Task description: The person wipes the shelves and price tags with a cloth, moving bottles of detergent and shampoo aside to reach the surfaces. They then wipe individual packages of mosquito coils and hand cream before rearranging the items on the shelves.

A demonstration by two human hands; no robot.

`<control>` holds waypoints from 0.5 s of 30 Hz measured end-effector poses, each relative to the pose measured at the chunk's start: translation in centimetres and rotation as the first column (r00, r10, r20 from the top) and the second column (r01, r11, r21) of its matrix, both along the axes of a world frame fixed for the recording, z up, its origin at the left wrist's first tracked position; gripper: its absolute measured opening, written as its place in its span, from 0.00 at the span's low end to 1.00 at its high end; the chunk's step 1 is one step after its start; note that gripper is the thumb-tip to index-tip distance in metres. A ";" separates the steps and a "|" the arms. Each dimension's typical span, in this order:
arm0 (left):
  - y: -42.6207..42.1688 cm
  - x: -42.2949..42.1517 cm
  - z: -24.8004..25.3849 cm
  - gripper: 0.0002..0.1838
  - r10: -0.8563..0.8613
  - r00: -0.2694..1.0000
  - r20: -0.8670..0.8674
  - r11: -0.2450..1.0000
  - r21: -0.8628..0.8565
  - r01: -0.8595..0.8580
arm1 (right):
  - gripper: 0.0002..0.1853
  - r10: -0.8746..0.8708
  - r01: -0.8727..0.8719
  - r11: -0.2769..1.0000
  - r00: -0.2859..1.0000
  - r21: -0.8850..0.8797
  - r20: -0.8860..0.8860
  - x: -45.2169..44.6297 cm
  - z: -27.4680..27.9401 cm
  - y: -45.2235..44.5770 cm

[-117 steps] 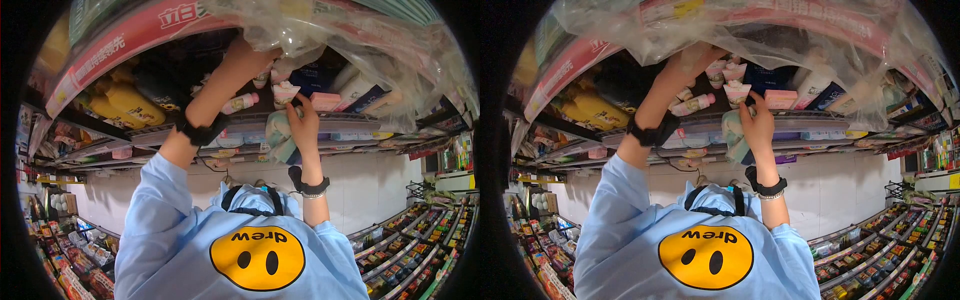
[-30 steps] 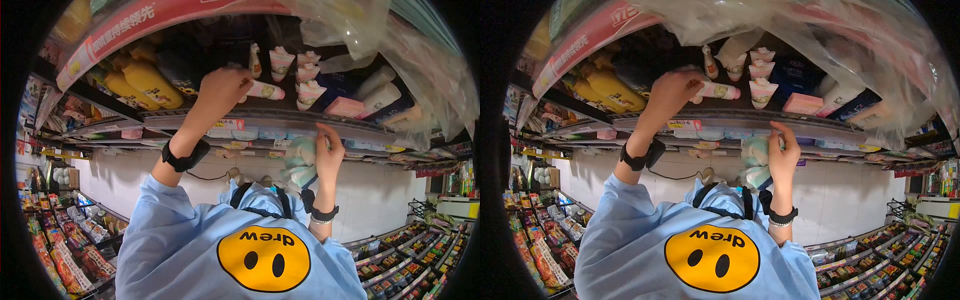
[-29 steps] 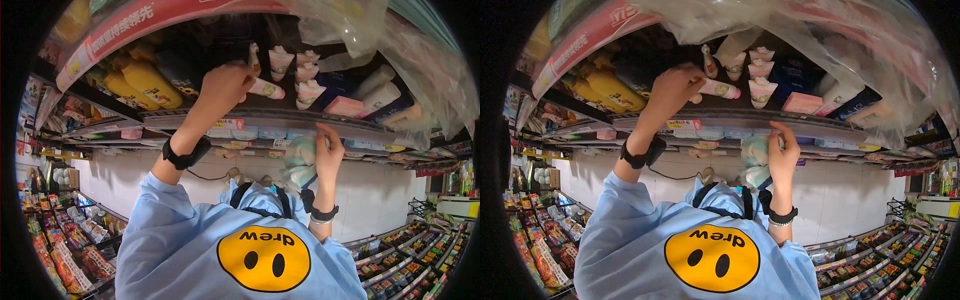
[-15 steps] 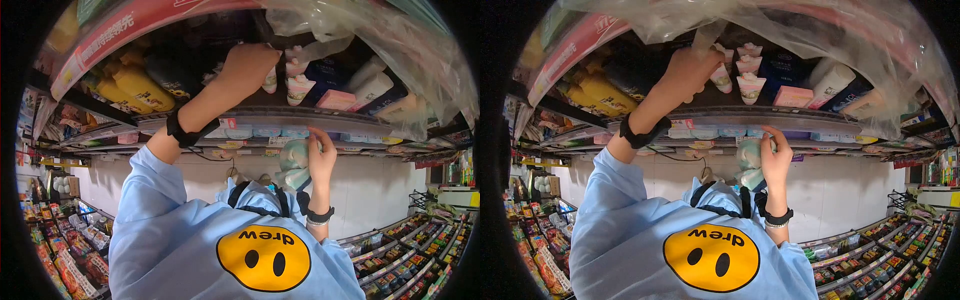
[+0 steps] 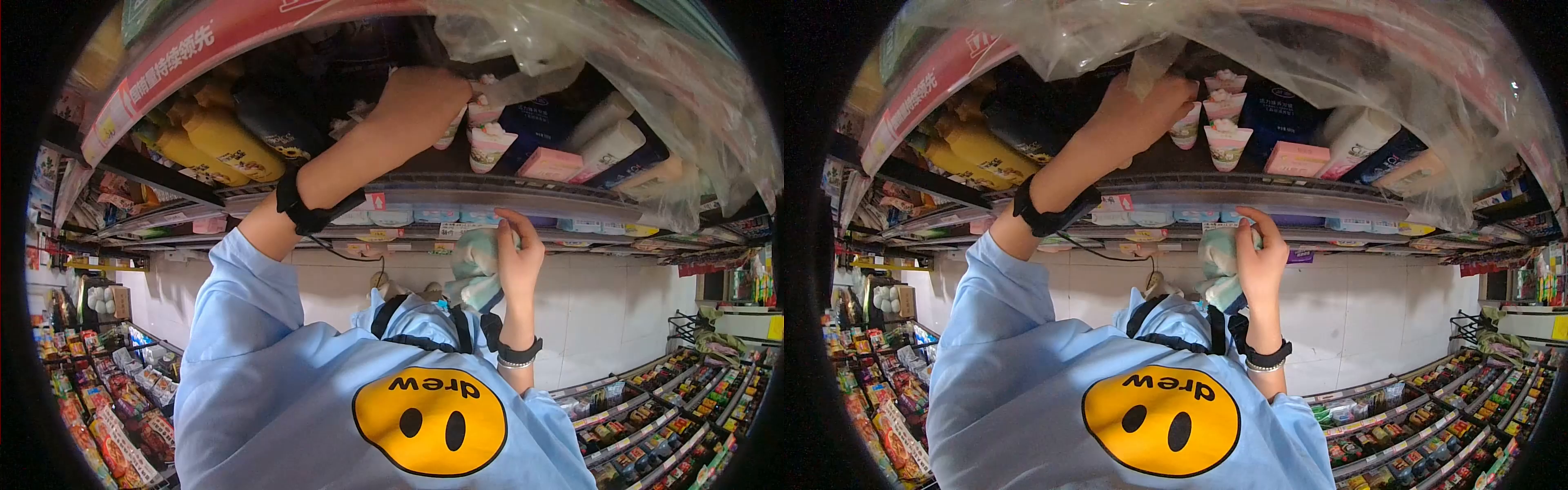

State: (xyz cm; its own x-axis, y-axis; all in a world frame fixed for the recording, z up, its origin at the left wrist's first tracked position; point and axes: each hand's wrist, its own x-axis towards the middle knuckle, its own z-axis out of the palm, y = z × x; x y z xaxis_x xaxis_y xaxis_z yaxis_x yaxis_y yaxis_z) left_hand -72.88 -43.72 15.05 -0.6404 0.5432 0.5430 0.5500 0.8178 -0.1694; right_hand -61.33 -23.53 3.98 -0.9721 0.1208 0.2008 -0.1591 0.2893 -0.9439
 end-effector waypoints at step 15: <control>-0.6 1.1 1.7 0.09 0.031 0.981 0.190 0.980 0.186 -0.067 | 0.09 -0.009 0.009 1.000 1.000 0.022 -0.014 -0.2 -0.2 -0.1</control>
